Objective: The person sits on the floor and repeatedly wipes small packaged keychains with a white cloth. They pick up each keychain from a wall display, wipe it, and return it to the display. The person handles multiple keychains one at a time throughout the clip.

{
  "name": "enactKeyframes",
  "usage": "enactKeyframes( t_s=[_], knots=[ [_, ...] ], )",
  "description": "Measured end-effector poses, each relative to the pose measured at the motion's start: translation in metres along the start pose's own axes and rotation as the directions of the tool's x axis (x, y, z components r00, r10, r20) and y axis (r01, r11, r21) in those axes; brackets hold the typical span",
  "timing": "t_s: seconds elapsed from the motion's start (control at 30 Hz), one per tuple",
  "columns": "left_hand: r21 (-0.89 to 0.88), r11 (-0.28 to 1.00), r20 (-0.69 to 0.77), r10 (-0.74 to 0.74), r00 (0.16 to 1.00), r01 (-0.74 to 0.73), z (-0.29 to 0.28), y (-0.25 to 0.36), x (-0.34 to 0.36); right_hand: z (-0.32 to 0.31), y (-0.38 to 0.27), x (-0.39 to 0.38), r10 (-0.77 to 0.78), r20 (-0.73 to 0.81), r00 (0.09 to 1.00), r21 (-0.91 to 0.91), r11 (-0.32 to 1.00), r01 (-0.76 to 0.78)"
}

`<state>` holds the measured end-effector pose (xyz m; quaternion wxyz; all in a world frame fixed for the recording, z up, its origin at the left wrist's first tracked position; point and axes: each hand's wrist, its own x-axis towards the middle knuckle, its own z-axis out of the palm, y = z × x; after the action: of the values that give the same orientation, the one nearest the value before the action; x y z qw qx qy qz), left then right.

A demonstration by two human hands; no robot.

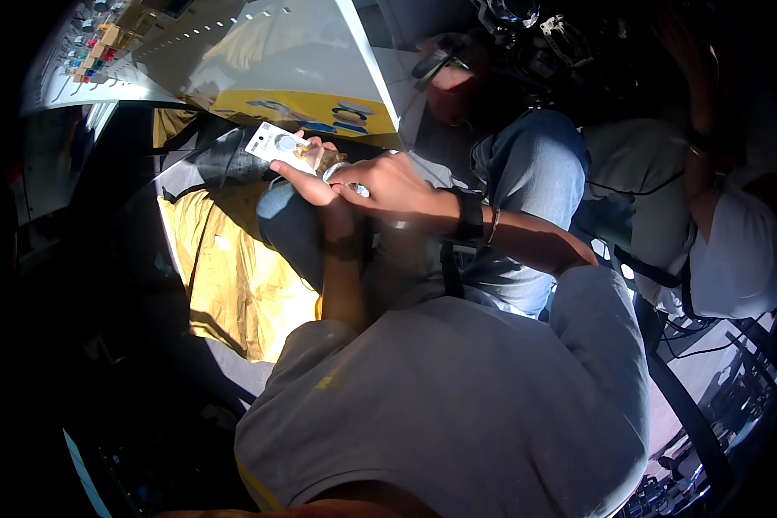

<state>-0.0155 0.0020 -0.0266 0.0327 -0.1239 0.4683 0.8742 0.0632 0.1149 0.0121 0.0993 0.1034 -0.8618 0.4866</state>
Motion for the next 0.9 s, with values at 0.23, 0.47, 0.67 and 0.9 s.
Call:
enactKeyframes(
  t_s=[0.23,0.47,0.67,0.9],
  knots=[
    [-0.27,0.897,0.332,-0.253,0.908,0.349,-0.047,-0.009,0.032,0.008,0.004,-0.008,-0.136,0.099,0.986,-0.289,0.944,0.16],
    [-0.173,0.978,-0.101,-0.134,0.986,0.115,0.002,0.008,0.002,-0.002,-0.002,0.003,-0.182,0.061,0.981,-0.326,0.925,0.192],
    [0.003,0.997,0.057,-0.081,0.995,0.081,0.009,0.008,-0.02,0.013,-0.003,0.011,-0.001,0.044,0.999,-0.37,0.929,0.017],
    [0.083,0.995,0.257,-0.083,0.963,0.064,0.009,0.02,-0.027,0.012,-0.001,0.02,-0.256,-0.134,0.957,-0.405,0.896,0.183]
  ],
)
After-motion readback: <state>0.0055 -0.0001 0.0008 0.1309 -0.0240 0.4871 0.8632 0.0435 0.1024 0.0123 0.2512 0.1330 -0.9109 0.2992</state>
